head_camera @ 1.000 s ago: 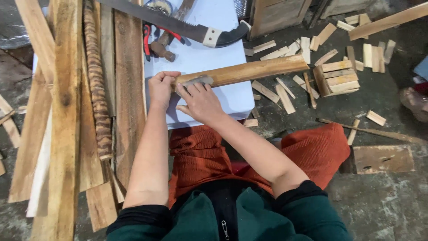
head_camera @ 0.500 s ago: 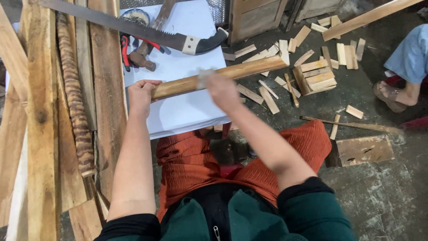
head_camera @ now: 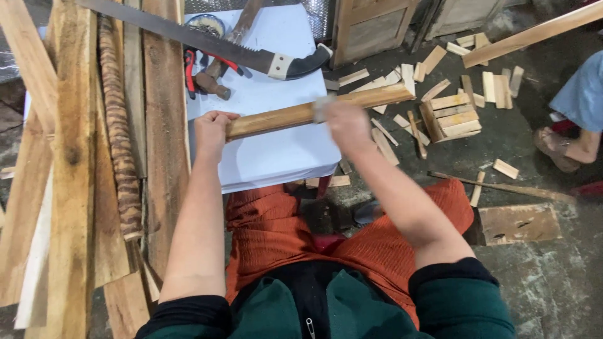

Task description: The person sits on the floor and smooths a long wooden plank using a sanding block. They then pick up a hand saw and cut the plank into smaller pieces, placing the cut sections aside.

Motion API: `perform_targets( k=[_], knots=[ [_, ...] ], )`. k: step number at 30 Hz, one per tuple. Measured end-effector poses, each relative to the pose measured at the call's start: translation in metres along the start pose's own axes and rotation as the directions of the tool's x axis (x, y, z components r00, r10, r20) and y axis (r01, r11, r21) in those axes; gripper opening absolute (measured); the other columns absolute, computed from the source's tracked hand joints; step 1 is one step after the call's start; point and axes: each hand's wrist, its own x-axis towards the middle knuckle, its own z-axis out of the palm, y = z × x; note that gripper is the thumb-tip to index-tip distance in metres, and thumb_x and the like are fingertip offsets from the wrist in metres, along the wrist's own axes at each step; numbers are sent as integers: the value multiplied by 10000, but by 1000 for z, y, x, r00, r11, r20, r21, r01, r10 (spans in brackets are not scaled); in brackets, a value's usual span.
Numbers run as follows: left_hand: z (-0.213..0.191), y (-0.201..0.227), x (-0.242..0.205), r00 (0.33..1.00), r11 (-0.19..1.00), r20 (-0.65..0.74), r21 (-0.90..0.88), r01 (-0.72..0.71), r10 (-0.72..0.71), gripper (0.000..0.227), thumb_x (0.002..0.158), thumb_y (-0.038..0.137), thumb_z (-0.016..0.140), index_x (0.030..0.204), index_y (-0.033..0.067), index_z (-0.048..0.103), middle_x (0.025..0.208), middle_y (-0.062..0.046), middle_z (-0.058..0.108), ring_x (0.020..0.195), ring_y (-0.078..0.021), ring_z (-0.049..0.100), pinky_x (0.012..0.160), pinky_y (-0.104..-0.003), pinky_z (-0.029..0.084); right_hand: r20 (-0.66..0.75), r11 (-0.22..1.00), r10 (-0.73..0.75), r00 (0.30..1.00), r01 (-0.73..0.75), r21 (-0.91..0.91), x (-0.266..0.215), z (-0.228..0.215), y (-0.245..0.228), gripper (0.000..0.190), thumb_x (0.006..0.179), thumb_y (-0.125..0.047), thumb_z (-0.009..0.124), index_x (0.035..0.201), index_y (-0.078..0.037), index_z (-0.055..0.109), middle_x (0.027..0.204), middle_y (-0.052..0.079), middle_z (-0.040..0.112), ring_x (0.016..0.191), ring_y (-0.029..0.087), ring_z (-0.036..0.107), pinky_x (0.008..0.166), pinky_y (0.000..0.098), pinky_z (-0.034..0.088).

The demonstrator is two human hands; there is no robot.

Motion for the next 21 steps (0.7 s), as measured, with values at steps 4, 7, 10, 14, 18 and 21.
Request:
perform_targets(
  k=[4,7,10,14,18,21],
  knots=[
    [1,-9,10,1000,1000,-9,24,1,0,228,830,152,587,894,137,805,895,-137,678,788,-205,627,553,-275,616,-118,953,59,991,-21,302,67,-13,-109,210,974,-79,563,811,-153,672,756,33,591,694,234,566,629,351,439],
    [-2,-52,51,999,996,-44,79,-28,32,224,855,172,582,903,147,800,876,-123,685,784,-200,624,538,-305,594,-167,946,21,986,35,323,112,-51,-136,247,939,-32,535,733,-147,606,694,30,495,619,231,480,579,355,361],
    [-1,-58,52,997,993,-57,109,-52,58,214,875,171,583,914,135,791,874,-124,692,782,-203,622,535,-333,578,-169,939,-3,986,61,339,102,-46,-135,220,928,-19,518,770,-148,601,717,25,483,635,252,500,558,365,349],
    [1,-5,5,1000,1000,8,29,-5,5,215,845,143,586,908,130,791,892,-119,686,798,-199,610,603,-287,594,-127,971,-12,992,42,236,51,-1,-73,281,1019,-104,397,856,-134,623,742,12,495,645,227,524,571,355,374],
    [2,-4,6,1000,999,4,32,2,-2,228,829,142,586,905,129,800,914,-123,676,800,-194,610,580,-279,604,-79,981,-128,989,138,133,-20,4,59,243,897,27,479,734,-107,600,689,102,462,598,298,477,517,445,345],
    [0,-12,10,1000,999,4,42,-5,5,221,834,126,588,891,148,801,889,-116,675,767,-193,620,560,-294,613,0,984,-73,997,72,-162,-100,42,144,216,895,24,585,744,-126,622,705,60,482,606,256,459,555,412,328]
  ],
)
